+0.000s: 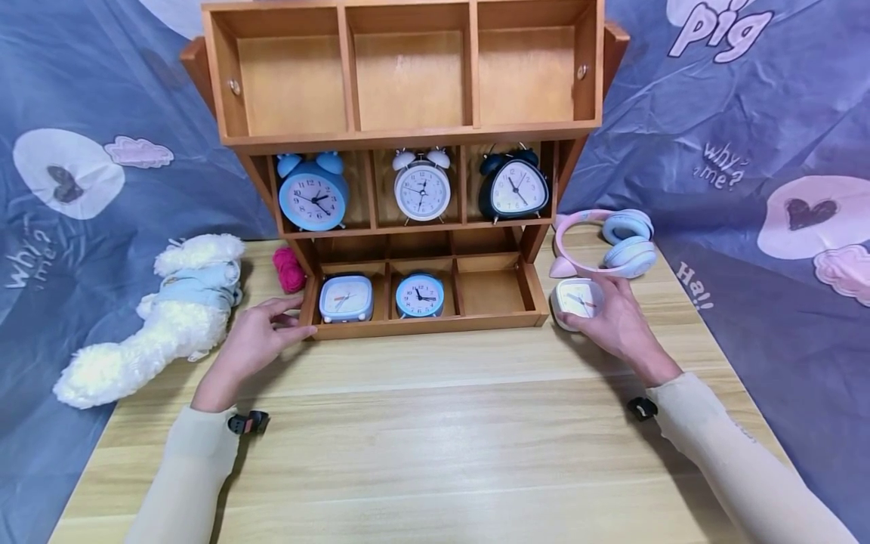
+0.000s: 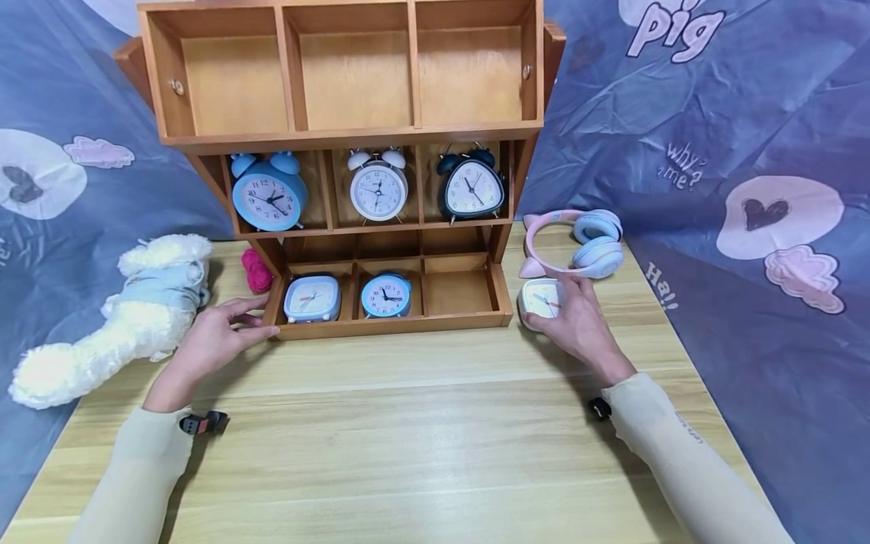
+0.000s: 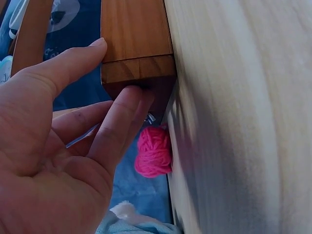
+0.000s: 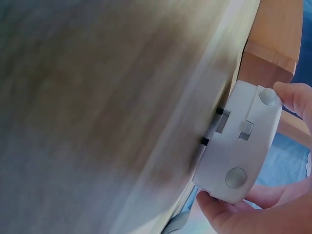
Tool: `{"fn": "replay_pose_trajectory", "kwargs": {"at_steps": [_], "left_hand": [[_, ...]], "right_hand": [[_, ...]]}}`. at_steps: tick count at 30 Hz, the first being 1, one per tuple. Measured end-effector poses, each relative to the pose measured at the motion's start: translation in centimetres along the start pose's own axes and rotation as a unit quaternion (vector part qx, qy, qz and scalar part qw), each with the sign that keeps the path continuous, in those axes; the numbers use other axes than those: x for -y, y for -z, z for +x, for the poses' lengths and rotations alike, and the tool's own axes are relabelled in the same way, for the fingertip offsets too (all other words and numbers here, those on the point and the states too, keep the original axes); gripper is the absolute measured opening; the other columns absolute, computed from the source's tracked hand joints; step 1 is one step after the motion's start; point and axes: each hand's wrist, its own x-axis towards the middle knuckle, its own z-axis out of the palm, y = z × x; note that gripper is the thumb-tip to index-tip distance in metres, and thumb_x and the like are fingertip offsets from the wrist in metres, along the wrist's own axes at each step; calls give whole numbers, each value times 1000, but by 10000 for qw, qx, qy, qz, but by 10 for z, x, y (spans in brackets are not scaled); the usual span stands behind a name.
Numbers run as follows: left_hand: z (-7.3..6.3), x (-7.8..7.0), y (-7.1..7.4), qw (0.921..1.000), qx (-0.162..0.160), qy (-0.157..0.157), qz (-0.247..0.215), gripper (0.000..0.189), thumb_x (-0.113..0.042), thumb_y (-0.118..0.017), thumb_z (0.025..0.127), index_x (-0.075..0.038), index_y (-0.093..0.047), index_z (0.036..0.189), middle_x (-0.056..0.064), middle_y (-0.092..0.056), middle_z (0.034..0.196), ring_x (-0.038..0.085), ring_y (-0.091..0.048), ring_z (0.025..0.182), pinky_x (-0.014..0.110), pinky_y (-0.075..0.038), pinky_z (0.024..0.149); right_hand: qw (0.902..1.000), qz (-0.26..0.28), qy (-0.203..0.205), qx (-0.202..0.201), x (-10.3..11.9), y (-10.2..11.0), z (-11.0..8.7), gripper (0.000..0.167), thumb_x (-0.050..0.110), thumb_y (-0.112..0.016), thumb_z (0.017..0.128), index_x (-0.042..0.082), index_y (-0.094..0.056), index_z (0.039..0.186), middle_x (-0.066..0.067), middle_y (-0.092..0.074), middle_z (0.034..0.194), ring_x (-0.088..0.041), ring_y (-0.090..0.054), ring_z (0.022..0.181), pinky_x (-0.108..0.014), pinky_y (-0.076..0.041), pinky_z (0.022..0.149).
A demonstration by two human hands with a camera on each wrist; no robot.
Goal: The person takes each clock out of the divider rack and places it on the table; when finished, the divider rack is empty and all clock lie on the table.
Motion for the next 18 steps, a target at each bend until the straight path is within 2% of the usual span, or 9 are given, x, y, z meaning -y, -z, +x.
{"fn": "replay_pose_trajectory", "kwargs": {"at_steps": [9,18], "left_hand": [[0,-1,0,9999,53,86,-48,71,-30,-89,99,-5,-62,159,28,-66,155,39,-81,116,13,-56,79],[0,-2,0,10000,40,60,1,70,-29,-90,99,-4,-63,158,28,-67,154,38,-81,115,15,-57,78]], "right_hand": [[10000,-58,46,-10,-2,1,0,96,35,-91,91,12,-43,172,-37,-36,168,-61,-47,143,-79,-41,113],[10000,-19,72,14,0,3,-2,95,36,-91,92,16,-44,172,-38,-36,167,-61,-46,144,-79,-41,114]]}}
